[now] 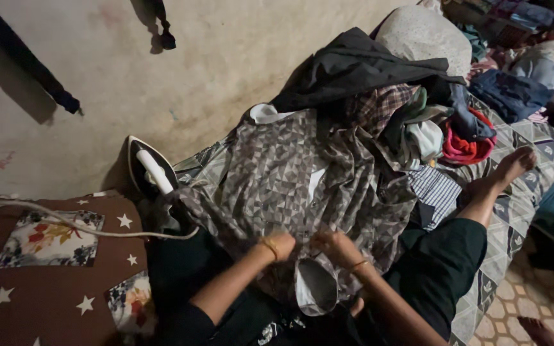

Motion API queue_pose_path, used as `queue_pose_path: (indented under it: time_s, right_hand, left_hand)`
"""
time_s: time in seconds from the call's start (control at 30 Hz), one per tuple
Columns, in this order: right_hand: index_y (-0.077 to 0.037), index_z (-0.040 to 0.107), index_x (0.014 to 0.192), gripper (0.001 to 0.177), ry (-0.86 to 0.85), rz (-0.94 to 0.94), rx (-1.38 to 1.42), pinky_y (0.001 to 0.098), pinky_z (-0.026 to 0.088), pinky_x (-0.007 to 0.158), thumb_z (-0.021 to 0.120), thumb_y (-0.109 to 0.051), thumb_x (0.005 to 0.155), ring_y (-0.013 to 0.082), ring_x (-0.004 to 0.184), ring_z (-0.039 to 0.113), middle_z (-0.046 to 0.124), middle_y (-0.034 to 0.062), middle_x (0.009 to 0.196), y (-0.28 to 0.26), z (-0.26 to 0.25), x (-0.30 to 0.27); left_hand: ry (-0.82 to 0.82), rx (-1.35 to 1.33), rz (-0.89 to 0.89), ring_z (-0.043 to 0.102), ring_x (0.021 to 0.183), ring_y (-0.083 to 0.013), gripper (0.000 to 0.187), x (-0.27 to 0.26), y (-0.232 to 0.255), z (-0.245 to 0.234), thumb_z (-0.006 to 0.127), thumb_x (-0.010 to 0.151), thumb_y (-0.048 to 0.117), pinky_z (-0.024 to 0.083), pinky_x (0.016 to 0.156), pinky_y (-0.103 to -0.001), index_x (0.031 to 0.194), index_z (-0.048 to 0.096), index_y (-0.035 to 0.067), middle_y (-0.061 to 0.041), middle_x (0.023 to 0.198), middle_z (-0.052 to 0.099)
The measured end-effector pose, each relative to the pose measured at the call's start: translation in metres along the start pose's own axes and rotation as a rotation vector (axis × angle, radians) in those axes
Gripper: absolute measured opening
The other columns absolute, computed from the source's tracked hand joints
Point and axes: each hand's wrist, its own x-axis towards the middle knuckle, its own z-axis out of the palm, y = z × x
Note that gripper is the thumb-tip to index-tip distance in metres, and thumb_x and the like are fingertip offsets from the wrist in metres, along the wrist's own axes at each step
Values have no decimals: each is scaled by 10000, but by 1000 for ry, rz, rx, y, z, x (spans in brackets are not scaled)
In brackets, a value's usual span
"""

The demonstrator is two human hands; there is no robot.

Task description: The person irons a patterned shirt on a bed using an electric iron. They repeatedly smooth the fabric, adjust the shirt's position, and iron different sections of the garment.

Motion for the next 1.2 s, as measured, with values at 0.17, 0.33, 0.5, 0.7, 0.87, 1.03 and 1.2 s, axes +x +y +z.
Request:
queue_pose_path:
  time_s: [0.17,0.33,0.5,0.7,0.87,1.03,1.2]
  right_hand:
    - [-101,739,1127,271,59,339,43,411,584,732,702,-282,928,306,861,768,773,163,945,37,7,6]
    - [-92,630,1279,427,242,389,158,430,581,780,702,-272,898,333,919,753,750,156,1052,76,66,58]
    - [-31,598,1217,520,480,596,36,493,562,793,771,-362,857,421,955,702,714,231,1102,103,89,121]
    - [-20,590,1280,563,504,818,23,520,531,887,747,-387,883,465,1074,665,687,305,1171,134,81,201]
    - [-47,624,1257,556,350,880,42,497,530,919,753,-396,844,431,1141,646,686,247,1218,171,45,242]
    - [-30,621,1284,573,464,987,68,500,531,963,723,-446,905,441,1181,645,695,241,1265,177,30,237]
    - [-5,469,1440,718,779,488,-230,529,449,1081,754,-326,864,474,1321,505,536,268,1424,134,61,231]
  left_hand:
    - [226,-165,-262,746,923,-394,209,-9,38,54,638,952,109,593,768,-526,1107,711,-10,-222,1006,748]
    - [138,-253,-249,722,956,-378,323,-35,77,37,676,848,132,581,820,-486,1144,667,2,-211,982,732]
    - [515,-191,-60,675,1002,-352,455,-48,105,48,717,740,245,493,872,-523,1127,658,12,-183,1024,714]
    - [364,-206,-7,629,868,-344,129,-6,107,114,639,906,186,473,836,-564,901,660,58,-166,856,629]
    - [766,-177,3,579,768,-261,114,3,106,140,650,898,208,473,730,-471,856,636,102,-84,739,540]
    - [513,-340,-14,561,797,-286,239,17,105,133,628,986,245,468,769,-492,814,606,80,-124,751,504]
    - [346,-434,-233,573,1035,-352,215,25,58,76,641,939,249,423,980,-523,1039,647,58,-172,1061,568]
